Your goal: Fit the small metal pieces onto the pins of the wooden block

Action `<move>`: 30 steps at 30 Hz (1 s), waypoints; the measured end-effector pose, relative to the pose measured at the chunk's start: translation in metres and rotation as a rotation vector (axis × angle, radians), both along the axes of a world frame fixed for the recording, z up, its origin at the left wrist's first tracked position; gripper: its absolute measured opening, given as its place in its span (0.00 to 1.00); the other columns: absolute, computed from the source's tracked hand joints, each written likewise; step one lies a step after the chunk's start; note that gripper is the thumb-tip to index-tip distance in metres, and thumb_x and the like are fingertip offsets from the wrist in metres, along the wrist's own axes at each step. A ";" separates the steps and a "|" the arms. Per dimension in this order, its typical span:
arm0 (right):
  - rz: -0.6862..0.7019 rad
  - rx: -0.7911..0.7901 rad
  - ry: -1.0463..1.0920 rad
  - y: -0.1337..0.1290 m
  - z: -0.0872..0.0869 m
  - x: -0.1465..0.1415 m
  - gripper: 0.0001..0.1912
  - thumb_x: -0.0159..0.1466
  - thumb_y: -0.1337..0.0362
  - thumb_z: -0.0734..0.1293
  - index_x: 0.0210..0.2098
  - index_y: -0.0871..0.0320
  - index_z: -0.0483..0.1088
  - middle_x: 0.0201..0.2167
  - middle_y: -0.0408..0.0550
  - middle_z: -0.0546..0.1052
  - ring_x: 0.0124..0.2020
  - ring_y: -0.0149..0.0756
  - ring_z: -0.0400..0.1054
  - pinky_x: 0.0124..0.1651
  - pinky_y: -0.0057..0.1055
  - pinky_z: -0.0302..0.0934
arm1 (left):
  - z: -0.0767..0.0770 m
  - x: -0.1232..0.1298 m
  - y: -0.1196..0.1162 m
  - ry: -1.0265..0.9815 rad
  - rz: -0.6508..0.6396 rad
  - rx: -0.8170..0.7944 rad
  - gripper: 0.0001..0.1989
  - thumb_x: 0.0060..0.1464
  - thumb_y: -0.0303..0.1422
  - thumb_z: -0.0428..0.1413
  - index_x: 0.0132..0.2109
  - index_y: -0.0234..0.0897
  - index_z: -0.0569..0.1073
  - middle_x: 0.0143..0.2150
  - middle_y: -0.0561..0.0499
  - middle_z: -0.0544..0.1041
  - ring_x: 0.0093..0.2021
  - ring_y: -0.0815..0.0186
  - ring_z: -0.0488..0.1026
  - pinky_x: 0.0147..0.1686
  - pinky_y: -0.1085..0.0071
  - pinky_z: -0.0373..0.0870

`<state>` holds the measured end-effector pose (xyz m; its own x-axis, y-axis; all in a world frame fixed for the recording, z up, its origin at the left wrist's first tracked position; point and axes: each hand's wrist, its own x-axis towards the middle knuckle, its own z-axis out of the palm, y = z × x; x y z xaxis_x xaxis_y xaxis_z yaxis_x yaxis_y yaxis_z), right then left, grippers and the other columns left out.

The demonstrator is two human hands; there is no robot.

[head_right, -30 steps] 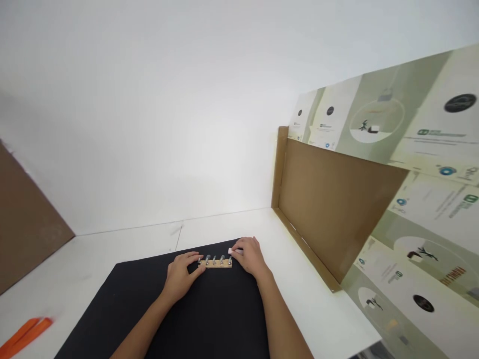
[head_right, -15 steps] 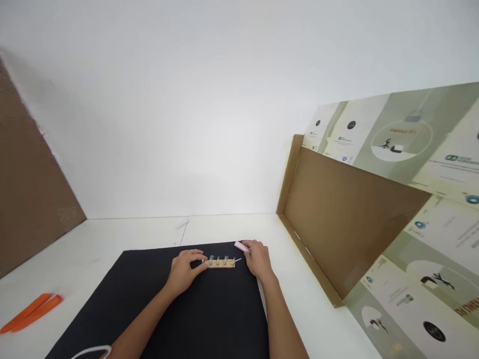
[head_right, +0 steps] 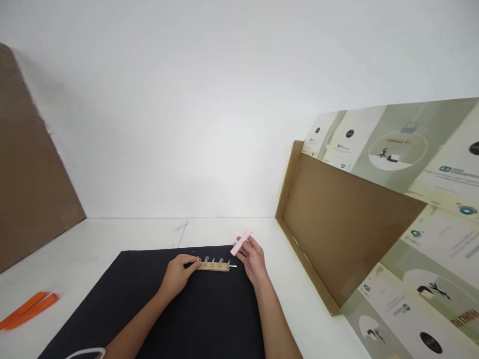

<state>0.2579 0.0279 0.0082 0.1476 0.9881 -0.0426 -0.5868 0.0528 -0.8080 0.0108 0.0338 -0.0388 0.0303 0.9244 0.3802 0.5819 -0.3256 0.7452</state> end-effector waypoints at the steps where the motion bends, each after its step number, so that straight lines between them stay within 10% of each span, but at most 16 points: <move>1: 0.004 -0.005 0.010 0.000 -0.001 -0.001 0.21 0.49 0.62 0.77 0.41 0.58 0.73 0.42 0.52 0.80 0.36 0.43 0.76 0.39 0.39 0.72 | 0.000 0.000 0.000 -0.001 0.002 -0.003 0.10 0.51 0.40 0.58 0.33 0.43 0.82 0.36 0.50 0.83 0.41 0.57 0.78 0.45 0.61 0.72; 15: 0.107 0.078 0.138 -0.005 0.004 -0.005 0.31 0.51 0.69 0.77 0.52 0.55 0.67 0.43 0.51 0.80 0.32 0.34 0.77 0.35 0.27 0.71 | -0.002 0.000 0.001 -0.006 0.022 -0.030 0.11 0.51 0.39 0.57 0.34 0.42 0.82 0.37 0.50 0.83 0.42 0.56 0.77 0.46 0.62 0.71; 23: 0.022 0.091 0.153 0.001 -0.006 -0.011 0.14 0.52 0.60 0.78 0.34 0.56 0.73 0.17 0.35 0.69 0.17 0.25 0.64 0.21 0.20 0.62 | 0.000 0.001 -0.001 -0.026 0.029 -0.029 0.11 0.52 0.39 0.56 0.35 0.42 0.82 0.38 0.50 0.83 0.43 0.57 0.78 0.46 0.63 0.71; 30: 0.034 0.035 0.085 -0.001 -0.007 -0.017 0.19 0.47 0.56 0.80 0.29 0.60 0.71 0.24 0.46 0.79 0.25 0.34 0.75 0.28 0.24 0.69 | 0.000 0.001 -0.001 -0.029 0.032 -0.029 0.12 0.53 0.41 0.56 0.35 0.42 0.82 0.39 0.50 0.83 0.44 0.56 0.77 0.47 0.62 0.71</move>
<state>0.2404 0.0274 0.0014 0.1117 0.9936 -0.0186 -0.6549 0.0595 -0.7534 0.0116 0.0330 -0.0385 -0.0097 0.9355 0.3533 0.5698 -0.2852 0.7707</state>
